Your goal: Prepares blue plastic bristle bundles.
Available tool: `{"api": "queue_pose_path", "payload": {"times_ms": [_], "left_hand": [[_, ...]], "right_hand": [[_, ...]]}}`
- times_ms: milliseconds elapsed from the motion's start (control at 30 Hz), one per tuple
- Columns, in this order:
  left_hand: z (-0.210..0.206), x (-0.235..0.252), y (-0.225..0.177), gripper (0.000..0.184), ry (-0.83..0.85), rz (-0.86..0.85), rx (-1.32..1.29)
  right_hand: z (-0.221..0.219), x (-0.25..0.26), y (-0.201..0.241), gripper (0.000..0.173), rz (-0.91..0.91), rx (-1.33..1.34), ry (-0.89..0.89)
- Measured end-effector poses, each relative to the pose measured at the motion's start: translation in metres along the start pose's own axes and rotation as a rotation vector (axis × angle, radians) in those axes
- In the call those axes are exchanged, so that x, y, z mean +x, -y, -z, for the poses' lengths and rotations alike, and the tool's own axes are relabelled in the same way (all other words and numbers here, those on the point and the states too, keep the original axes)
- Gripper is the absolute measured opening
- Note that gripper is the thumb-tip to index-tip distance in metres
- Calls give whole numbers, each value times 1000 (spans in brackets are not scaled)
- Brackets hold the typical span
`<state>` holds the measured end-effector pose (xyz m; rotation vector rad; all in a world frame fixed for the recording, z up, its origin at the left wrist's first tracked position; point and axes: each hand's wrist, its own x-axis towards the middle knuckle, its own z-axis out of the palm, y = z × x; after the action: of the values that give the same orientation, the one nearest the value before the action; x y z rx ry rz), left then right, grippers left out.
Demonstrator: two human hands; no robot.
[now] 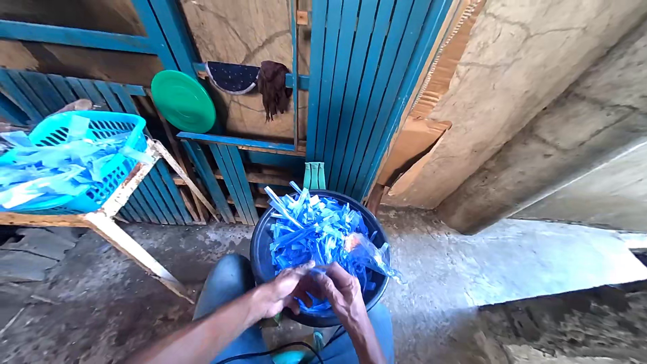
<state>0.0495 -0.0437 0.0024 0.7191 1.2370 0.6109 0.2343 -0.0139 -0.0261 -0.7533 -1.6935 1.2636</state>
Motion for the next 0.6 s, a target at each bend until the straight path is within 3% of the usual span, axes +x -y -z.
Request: {"api": "queue_pose_path", "payload": {"times_ms": [133,300,467,600], "left_hand": [[-5,13,4,24,-51,-127,-129],[1,14,4,29,-111,-120,-88],[8,6,0,37,-46,-171,637],[3,-7,-12,42,41,-165,1143]], "right_hand": [[-15,-30,-11,15,102,-82,16],[-24,-54,-14,18,103,32,-114],[-22,-57,-7,19,15,247,-321],[-21,-51,-6,15,57,225,-350]]}}
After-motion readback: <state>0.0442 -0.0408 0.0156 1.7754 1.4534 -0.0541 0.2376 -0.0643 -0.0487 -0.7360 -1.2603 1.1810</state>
